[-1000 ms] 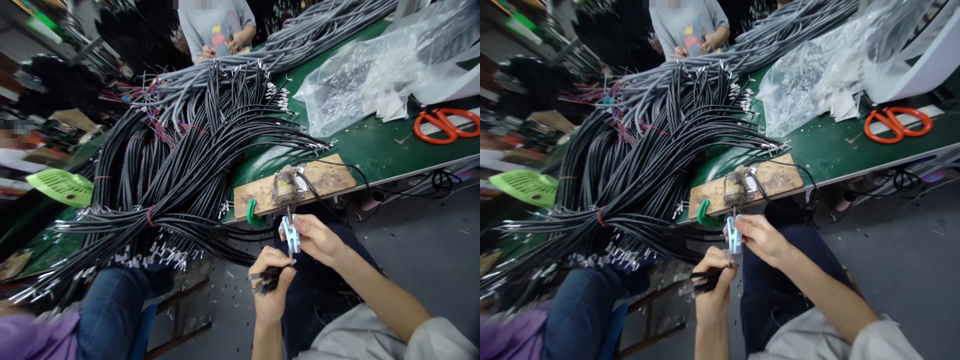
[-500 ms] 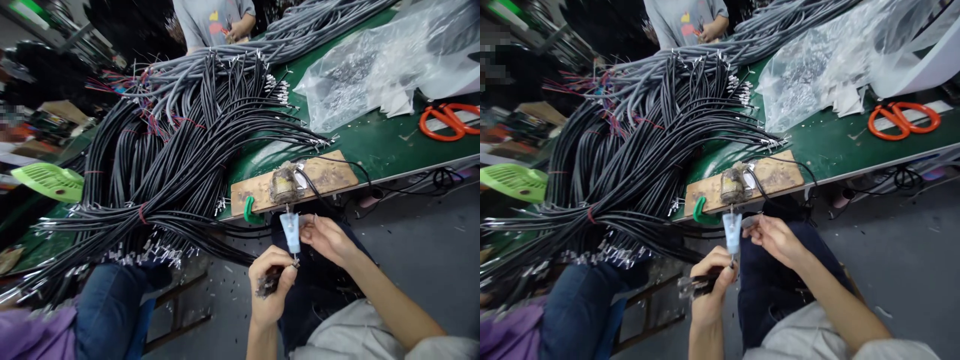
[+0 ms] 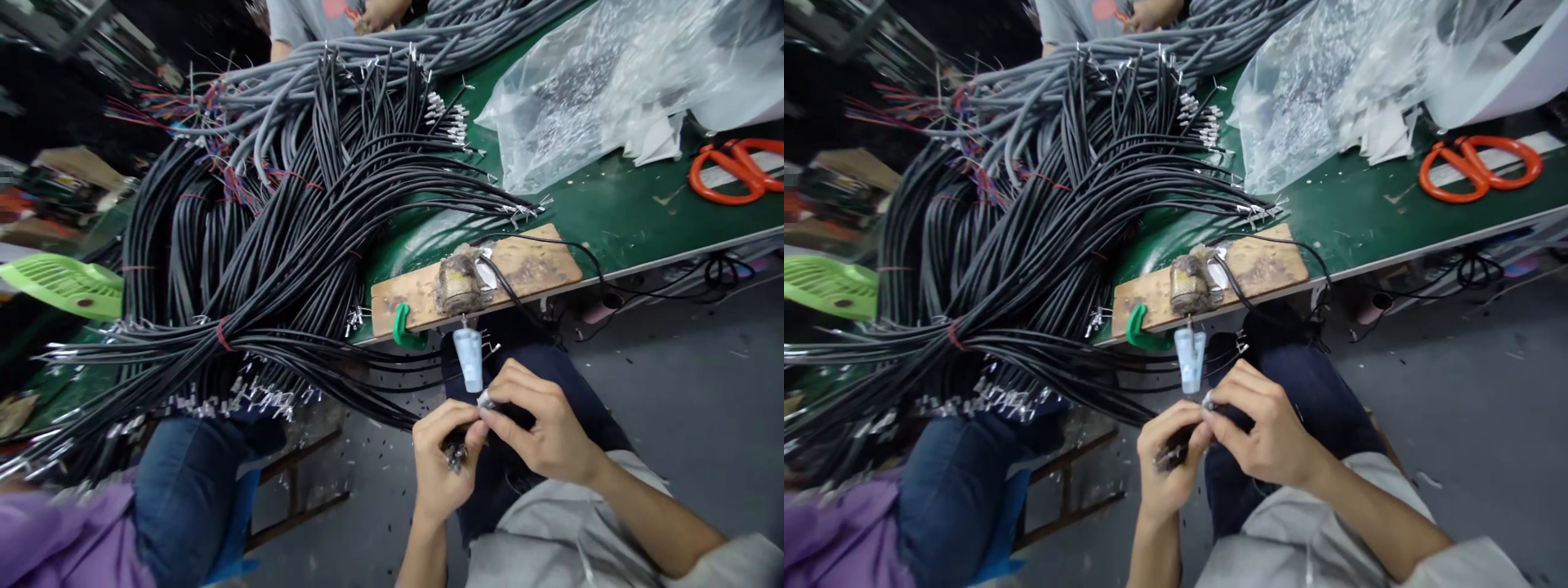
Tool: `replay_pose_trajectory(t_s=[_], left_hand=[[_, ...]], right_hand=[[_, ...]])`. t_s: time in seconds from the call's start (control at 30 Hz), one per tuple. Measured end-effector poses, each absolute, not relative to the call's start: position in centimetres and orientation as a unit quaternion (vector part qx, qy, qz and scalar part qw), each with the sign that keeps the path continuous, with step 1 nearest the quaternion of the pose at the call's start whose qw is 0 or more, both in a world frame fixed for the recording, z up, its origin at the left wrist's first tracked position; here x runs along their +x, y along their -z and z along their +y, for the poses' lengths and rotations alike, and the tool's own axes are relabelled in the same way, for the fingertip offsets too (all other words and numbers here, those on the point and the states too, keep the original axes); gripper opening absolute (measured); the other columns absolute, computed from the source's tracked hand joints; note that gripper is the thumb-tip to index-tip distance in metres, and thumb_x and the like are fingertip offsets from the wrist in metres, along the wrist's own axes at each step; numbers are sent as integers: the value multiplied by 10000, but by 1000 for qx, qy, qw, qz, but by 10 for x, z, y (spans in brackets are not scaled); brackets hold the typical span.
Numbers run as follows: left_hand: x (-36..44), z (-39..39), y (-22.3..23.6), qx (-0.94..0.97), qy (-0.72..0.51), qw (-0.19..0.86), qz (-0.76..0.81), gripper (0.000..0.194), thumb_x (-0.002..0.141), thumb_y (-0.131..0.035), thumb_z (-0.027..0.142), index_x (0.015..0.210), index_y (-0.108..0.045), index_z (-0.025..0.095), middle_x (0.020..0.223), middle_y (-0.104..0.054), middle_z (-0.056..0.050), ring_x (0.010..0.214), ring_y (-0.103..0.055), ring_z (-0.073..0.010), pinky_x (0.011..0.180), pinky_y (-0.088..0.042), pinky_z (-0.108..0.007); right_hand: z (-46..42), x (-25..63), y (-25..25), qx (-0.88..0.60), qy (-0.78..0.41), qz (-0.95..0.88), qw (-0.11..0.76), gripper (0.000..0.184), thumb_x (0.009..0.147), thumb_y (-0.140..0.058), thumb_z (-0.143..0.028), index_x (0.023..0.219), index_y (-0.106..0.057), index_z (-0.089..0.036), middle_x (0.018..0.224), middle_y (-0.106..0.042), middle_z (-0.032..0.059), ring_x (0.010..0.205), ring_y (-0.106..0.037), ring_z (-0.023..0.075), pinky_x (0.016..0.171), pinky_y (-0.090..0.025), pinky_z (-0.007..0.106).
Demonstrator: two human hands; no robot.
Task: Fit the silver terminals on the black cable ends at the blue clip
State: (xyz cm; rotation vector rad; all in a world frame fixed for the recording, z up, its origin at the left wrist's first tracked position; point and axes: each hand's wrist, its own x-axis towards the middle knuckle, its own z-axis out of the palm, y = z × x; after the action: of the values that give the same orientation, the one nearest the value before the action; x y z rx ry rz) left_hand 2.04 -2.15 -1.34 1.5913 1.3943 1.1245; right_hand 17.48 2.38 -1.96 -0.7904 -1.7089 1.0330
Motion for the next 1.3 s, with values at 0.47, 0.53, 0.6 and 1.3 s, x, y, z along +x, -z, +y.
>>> replay_pose_trajectory(t_s=[0.47, 0.53, 0.6, 1.3], left_hand=[[27, -25, 9, 624, -382, 333, 595, 116, 858, -607, 186, 787, -688, 145, 628, -599, -18, 542, -516, -112, 520, -371, -222], [29, -24, 11, 620, -387, 332, 596, 61, 830, -645, 189, 810, -685, 147, 639, -587, -10, 544, -516, -108, 515, -381, -215], [31, -24, 13, 597, -405, 335, 606, 63, 793, -694, 204, 825, -674, 153, 659, -586, -1, 533, -528, -103, 505, -403, -208], [37, -22, 14, 552, -469, 320, 611, 63, 810, -680, 188, 760, -690, 151, 638, -607, -4, 530, -598, -115, 499, -464, -203]], right_hand=[[42, 192, 29, -385, -559, -615, 403, 172, 870, -621, -329, 861, -678, -167, 769, -629, 32, 702, -556, 156, 636, -429, 274], [39, 192, 26, -367, -529, -656, 395, 95, 843, -658, -260, 810, -669, -172, 759, -619, 32, 729, -536, 166, 678, -422, 295], [32, 185, 27, -379, -497, -645, 440, 163, 861, -622, -213, 702, -618, -176, 689, -573, 23, 711, -505, 170, 683, -407, 312], [10, 180, 20, -487, -377, -630, 474, 266, 806, -684, -188, 1047, -576, -222, 829, -772, 25, 746, -738, 197, 766, -573, 299]])
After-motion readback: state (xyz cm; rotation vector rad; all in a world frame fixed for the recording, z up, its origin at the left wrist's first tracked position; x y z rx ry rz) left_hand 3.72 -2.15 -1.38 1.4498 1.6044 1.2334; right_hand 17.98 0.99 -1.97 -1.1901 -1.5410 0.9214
